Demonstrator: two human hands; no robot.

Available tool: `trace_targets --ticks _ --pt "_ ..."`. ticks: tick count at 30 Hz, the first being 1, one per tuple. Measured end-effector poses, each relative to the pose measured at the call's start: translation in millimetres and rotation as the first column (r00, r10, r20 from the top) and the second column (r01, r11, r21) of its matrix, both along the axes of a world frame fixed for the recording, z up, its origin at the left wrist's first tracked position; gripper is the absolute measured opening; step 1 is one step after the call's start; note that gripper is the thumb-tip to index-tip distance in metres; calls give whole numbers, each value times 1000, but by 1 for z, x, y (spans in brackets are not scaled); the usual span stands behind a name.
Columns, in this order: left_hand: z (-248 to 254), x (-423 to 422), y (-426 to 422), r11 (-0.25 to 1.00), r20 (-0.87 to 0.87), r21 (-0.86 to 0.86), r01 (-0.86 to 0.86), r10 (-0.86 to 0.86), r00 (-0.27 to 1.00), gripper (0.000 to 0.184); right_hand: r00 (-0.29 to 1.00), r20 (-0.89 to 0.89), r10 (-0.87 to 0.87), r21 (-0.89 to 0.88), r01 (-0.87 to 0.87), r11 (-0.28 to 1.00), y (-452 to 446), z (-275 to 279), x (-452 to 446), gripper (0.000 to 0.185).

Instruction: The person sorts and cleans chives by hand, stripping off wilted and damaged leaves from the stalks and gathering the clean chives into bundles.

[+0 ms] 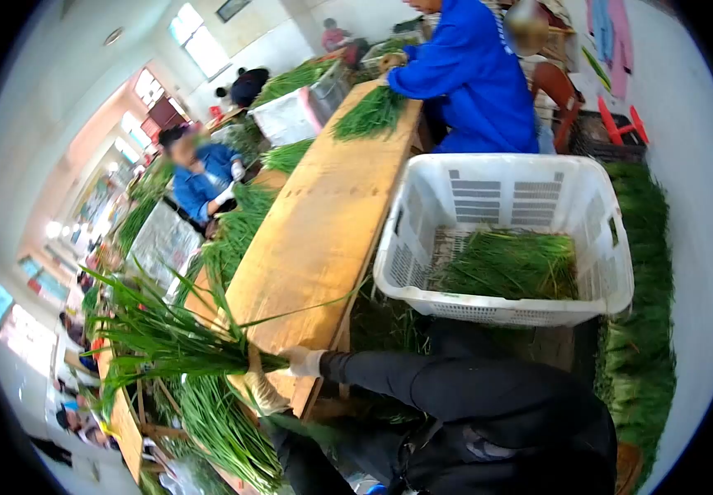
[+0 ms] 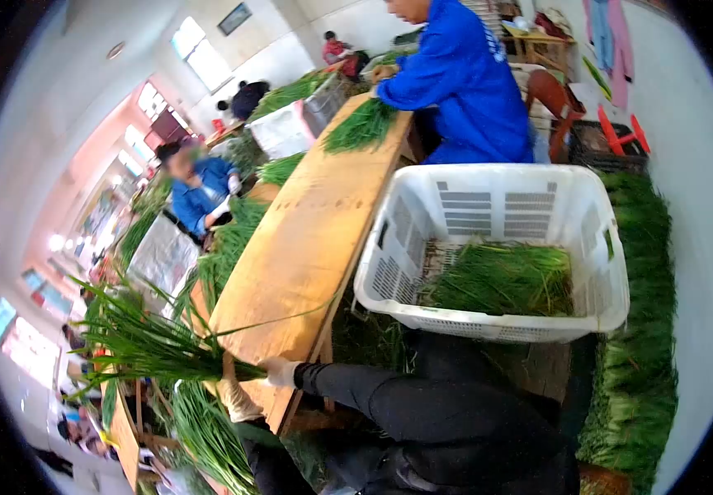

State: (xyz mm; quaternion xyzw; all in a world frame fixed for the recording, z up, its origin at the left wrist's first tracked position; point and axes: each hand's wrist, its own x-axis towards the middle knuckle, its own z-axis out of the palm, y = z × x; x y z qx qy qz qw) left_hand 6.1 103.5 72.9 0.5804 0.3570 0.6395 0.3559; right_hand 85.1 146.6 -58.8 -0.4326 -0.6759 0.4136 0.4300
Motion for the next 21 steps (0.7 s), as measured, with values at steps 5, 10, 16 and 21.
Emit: trace_targets --ticks 5,10,16,21 --pt "16 3 1 990 115 144 -3 -13 993 39 999 48 -18 136 11 991 -22 28 13 27" --pt "43 15 8 933 -161 320 -164 224 961 46 995 -93 -46 120 57 991 8 -33 -17 31" --pt "1 -21 53 972 -172 -110 209 -226 959 33 711 -704 5 -527 -526 668 -112 17 44 13" --pt "-26 -47 -10 865 -405 -500 39 -273 873 21 450 -802 -392 -580 -743 334 -113 7 66 15"
